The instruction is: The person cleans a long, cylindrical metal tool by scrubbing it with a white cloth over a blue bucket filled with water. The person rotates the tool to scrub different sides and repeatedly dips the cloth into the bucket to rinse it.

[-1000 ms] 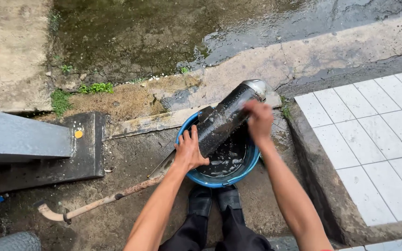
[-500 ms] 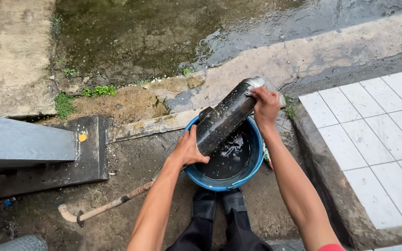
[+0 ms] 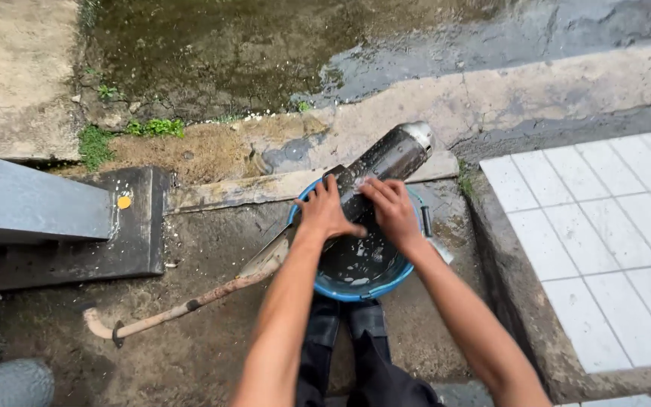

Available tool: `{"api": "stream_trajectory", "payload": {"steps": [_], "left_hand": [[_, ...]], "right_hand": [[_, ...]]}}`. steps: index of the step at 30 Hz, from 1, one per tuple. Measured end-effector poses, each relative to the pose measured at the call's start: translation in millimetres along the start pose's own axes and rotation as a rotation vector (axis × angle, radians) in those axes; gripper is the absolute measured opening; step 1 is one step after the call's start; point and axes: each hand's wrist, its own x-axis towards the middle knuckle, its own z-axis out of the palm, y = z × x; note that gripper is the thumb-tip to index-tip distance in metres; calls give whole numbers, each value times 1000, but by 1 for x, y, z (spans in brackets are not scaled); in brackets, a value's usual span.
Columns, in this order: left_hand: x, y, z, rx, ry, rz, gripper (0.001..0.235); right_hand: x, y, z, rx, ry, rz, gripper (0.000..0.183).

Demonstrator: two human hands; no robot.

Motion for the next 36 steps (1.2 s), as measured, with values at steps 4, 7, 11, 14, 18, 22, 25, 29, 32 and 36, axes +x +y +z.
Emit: {"api": "stream_trajectory", "payload": {"steps": [4, 7, 11, 14, 18, 22, 25, 29, 32, 36], "left_hand": [[20, -20, 42, -6, 73, -17, 137], [17, -13, 40, 31, 115, -3, 132], [12, -11, 36, 30, 108, -10, 134], [12, -10, 38, 39, 90, 3, 137], [5, -7, 25, -1, 85, -16, 133], [5, -10, 28, 20, 96, -15, 135], [5, -7, 30, 12, 120, -3, 132], [5, -8, 33, 17, 133, 0, 132], [2, -5, 32, 21, 135, -1, 131], [11, -12, 36, 14, 153, -2, 133]], "right_hand": [[37, 53, -16, -6, 52, -38, 28], [38, 84, -16, -132, 50, 146, 25], [12, 30, 1, -141, 15, 236, 27], [-9, -15, -5, -152, -30, 63, 35], [24, 43, -14, -215, -75, -76, 39], [37, 97, -5, -197, -25, 206, 33], [23, 61, 3, -248, -33, 174, 31], [-6, 5, 6, -181, -85, 61, 37], [12, 33, -10, -103, -86, 68, 35], [43, 89, -12, -192, -27, 172, 31]]}}
